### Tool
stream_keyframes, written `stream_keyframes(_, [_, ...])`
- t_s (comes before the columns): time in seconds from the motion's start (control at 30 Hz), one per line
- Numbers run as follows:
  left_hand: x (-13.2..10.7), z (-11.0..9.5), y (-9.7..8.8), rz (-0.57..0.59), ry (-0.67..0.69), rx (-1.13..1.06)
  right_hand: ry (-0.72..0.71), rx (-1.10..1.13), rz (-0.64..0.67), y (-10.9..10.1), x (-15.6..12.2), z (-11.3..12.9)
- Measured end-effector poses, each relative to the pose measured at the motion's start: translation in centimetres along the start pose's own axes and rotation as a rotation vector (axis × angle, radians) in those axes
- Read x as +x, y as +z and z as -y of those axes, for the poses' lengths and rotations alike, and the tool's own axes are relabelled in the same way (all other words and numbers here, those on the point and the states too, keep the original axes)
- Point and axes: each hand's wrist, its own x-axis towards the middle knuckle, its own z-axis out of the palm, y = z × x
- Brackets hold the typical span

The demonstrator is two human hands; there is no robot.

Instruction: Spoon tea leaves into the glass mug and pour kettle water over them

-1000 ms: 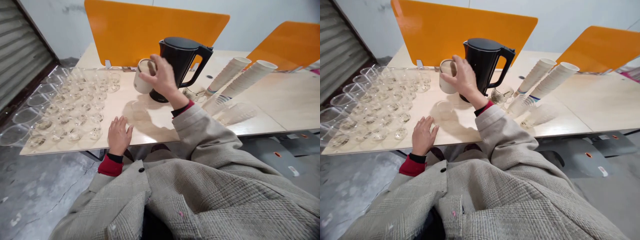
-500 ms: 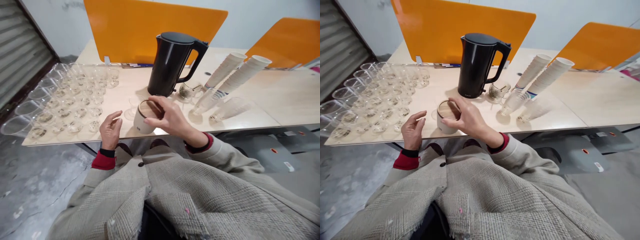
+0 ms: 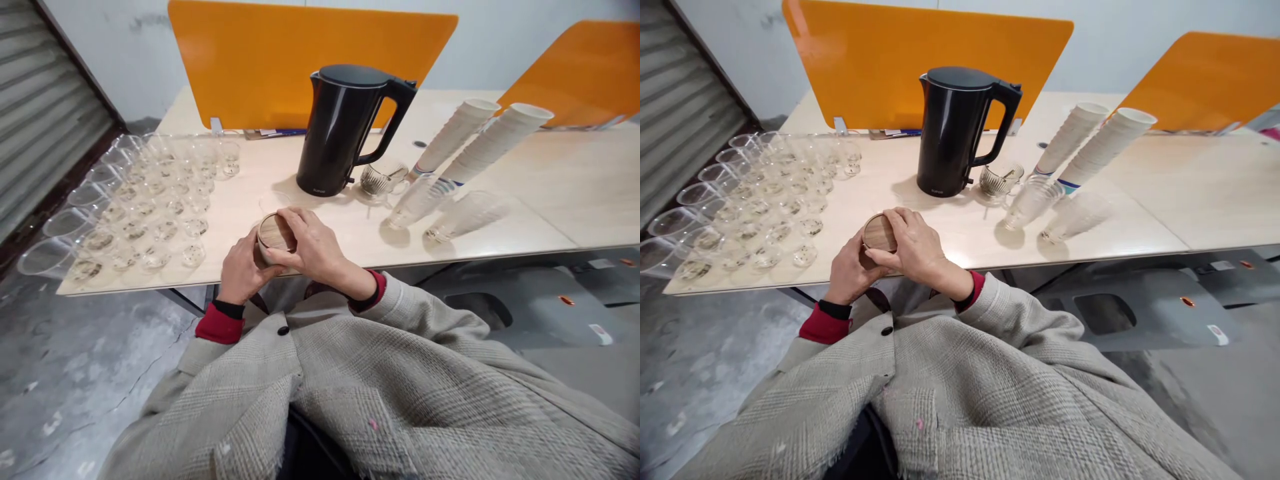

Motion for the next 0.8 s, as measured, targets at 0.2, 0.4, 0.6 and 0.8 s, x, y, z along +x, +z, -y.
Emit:
stream_keyframes(0.2, [0.1, -0.7, -0.1, 0.016, -0.027, 0.035, -0.034, 0.008, -0.03, 0.5, 0.0, -0.3])
stream_keyframes(0.4, [0.2, -0.6, -0.1, -0.008, -0.022, 0.055, -0.04, 0.019, -0.033, 1.0, 0.0, -0.3])
stream_keyframes(0.6, [0.1, 0.1, 0.2, -0.041, 0.001, 0.064, -0.032, 0.001, -0.02, 1.2, 0.0, 0.0])
stream_keyframes(0.8, [0.2, 0.1, 0.2, -0.045, -0.011, 0.069, -0.021, 0.021, -0.018, 1.1, 0.1, 0.2])
